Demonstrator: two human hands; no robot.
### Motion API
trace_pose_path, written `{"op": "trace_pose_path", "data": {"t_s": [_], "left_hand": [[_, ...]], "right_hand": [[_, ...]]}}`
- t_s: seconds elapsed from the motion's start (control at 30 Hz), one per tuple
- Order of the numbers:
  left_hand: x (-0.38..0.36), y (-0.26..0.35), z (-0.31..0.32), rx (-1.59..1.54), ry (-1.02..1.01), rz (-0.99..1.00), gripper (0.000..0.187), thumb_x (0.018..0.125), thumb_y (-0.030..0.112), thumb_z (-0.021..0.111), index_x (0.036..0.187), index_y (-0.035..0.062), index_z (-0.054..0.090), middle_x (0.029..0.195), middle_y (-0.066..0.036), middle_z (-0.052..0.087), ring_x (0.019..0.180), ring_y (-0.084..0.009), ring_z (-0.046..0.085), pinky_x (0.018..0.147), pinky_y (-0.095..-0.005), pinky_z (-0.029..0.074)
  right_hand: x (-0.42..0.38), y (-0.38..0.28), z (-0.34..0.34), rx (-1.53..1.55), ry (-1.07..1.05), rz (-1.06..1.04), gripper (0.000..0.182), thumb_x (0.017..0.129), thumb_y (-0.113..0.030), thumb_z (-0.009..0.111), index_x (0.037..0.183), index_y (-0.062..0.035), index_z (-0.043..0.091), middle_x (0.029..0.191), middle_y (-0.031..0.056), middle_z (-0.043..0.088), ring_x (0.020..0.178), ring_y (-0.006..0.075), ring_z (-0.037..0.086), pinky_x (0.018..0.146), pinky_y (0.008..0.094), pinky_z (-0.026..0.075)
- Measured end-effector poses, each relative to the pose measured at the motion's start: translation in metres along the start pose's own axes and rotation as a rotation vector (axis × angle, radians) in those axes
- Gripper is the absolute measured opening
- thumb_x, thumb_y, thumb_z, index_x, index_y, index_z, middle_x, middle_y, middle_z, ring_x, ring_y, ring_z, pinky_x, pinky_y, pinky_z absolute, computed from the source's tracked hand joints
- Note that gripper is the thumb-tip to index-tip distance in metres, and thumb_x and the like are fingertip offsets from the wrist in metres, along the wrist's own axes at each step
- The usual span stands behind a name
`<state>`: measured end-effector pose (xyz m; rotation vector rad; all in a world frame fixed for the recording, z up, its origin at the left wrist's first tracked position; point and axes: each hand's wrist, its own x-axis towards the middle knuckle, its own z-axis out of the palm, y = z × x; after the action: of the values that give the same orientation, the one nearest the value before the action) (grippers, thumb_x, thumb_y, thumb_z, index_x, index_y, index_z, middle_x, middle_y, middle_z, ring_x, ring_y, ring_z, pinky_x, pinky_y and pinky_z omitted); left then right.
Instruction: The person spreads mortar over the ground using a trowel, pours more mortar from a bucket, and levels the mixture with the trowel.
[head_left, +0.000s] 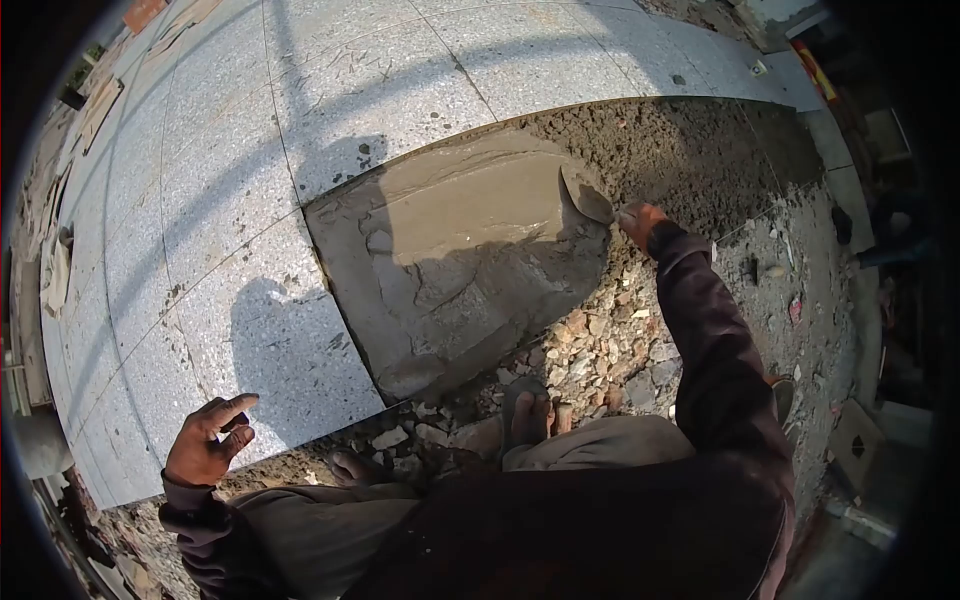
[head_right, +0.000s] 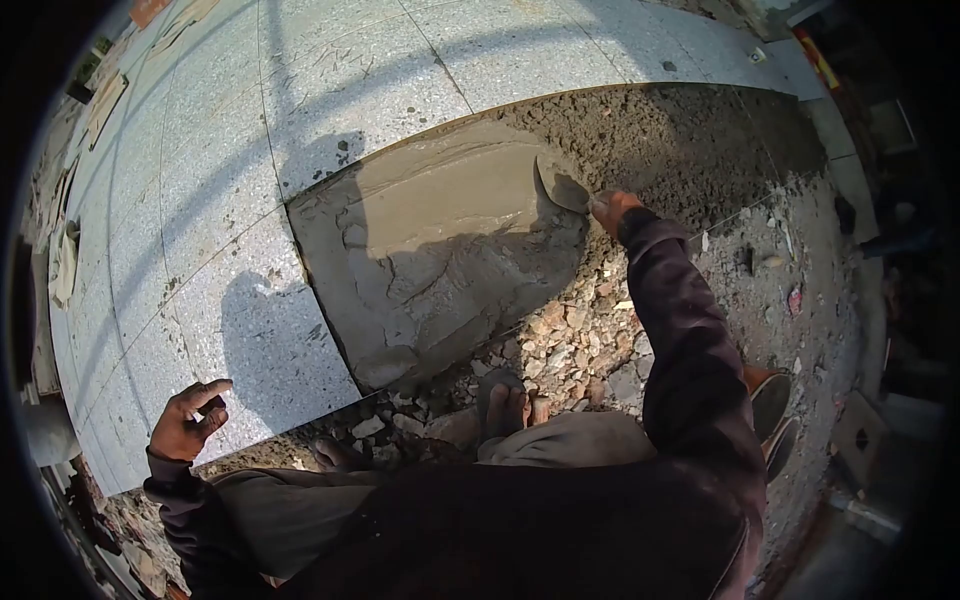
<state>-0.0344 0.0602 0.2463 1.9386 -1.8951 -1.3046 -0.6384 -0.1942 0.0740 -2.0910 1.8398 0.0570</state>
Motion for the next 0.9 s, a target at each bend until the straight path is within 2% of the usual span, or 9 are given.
{"op": "trace_pose_path", "data": {"t_s": [0.1,0.4,0.5,0.57,0.63,0.7,0.8,0.83,0.9], "left_hand": [[-0.006,0.007,0.000,0.010,0.014,0.019,0.040,0.075,-0.002,0.063,0.114,0.0043,0.055,0.077,-0.010,0.053,0.070,-0.0179,0.053,0.068,-0.0281,0.044],[-0.012,0.020,0.004,0.084,0.029,0.048,0.044,0.072,-0.003,0.064,0.115,0.0050,0.055,0.082,-0.011,0.056,0.074,-0.0207,0.056,0.070,-0.0289,0.045],[-0.014,0.014,0.006,0.079,0.019,0.018,0.044,0.072,-0.003,0.064,0.114,0.0047,0.055,0.081,-0.011,0.056,0.073,-0.0205,0.056,0.070,-0.0285,0.045],[-0.013,0.014,0.008,0.096,-0.004,0.026,0.043,0.073,-0.003,0.063,0.114,0.0037,0.055,0.081,-0.010,0.056,0.073,-0.0177,0.055,0.069,-0.0277,0.045],[-0.013,0.004,0.007,0.113,-0.031,0.049,0.044,0.073,-0.003,0.063,0.115,0.0043,0.055,0.080,-0.009,0.057,0.072,-0.0166,0.054,0.068,-0.0275,0.045],[-0.012,0.001,0.008,0.084,-0.028,0.016,0.045,0.073,-0.002,0.064,0.116,0.0060,0.055,0.078,-0.007,0.056,0.070,-0.0156,0.054,0.067,-0.0270,0.045],[-0.015,-0.005,0.008,-0.031,-0.046,-0.057,0.043,0.077,0.002,0.064,0.118,0.0042,0.053,0.080,-0.002,0.055,0.075,-0.0106,0.052,0.072,-0.0243,0.043],[-0.018,-0.008,0.009,-0.043,-0.028,-0.074,0.042,0.077,0.002,0.064,0.118,0.0044,0.054,0.079,-0.003,0.055,0.074,-0.0109,0.052,0.071,-0.0245,0.043],[-0.020,-0.020,0.011,-0.071,0.009,-0.096,0.041,0.077,0.002,0.064,0.117,0.0047,0.055,0.078,-0.003,0.055,0.071,-0.0115,0.053,0.069,-0.0251,0.044]], "right_hand": [[-0.032,-0.016,0.014,-0.078,-0.016,-0.147,0.039,0.084,-0.032,0.052,0.105,-0.0004,0.057,0.092,0.0238,0.061,0.091,0.0374,0.059,0.079,0.0437,0.047],[-0.158,-0.070,0.033,-0.055,-0.244,0.054,0.045,0.085,-0.038,0.048,0.119,-0.0094,0.051,0.093,0.0243,0.061,0.087,0.0359,0.060,0.078,0.0435,0.048],[-0.154,-0.044,0.042,0.074,0.043,-0.178,0.042,0.085,-0.035,0.050,0.117,-0.0081,0.052,0.088,0.0241,0.061,0.085,0.0352,0.061,0.075,0.0429,0.049],[-0.124,-0.043,0.020,0.121,-0.003,0.037,0.042,0.084,-0.033,0.051,0.116,-0.0053,0.052,0.084,0.0239,0.062,0.081,0.0370,0.061,0.071,0.0425,0.049],[-0.074,-0.017,0.034,0.111,0.158,-0.056,0.040,0.085,-0.033,0.052,0.108,-0.0007,0.056,0.081,0.0226,0.062,0.081,0.0364,0.061,0.070,0.0416,0.049],[-0.032,0.000,0.060,-0.028,0.102,-0.049,0.042,0.083,-0.036,0.053,0.107,-0.0012,0.056,0.083,0.0200,0.062,0.085,0.0335,0.061,0.073,0.0398,0.049],[-0.021,0.019,0.111,0.137,-0.046,-0.513,0.045,0.081,-0.039,0.053,0.110,-0.0039,0.056,0.093,0.0180,0.061,0.087,0.0330,0.060,0.077,0.0378,0.048],[-0.049,-0.026,0.065,0.056,-0.363,-0.384,0.045,0.080,-0.039,0.054,0.113,-0.0082,0.054,0.098,0.0157,0.060,0.087,0.0328,0.059,0.080,0.0382,0.047],[-0.084,-0.043,0.060,-0.148,-0.364,-0.353,0.045,0.080,-0.038,0.054,0.117,-0.0120,0.052,0.101,0.0135,0.059,0.092,0.0314,0.057,0.083,0.0393,0.047]]}}
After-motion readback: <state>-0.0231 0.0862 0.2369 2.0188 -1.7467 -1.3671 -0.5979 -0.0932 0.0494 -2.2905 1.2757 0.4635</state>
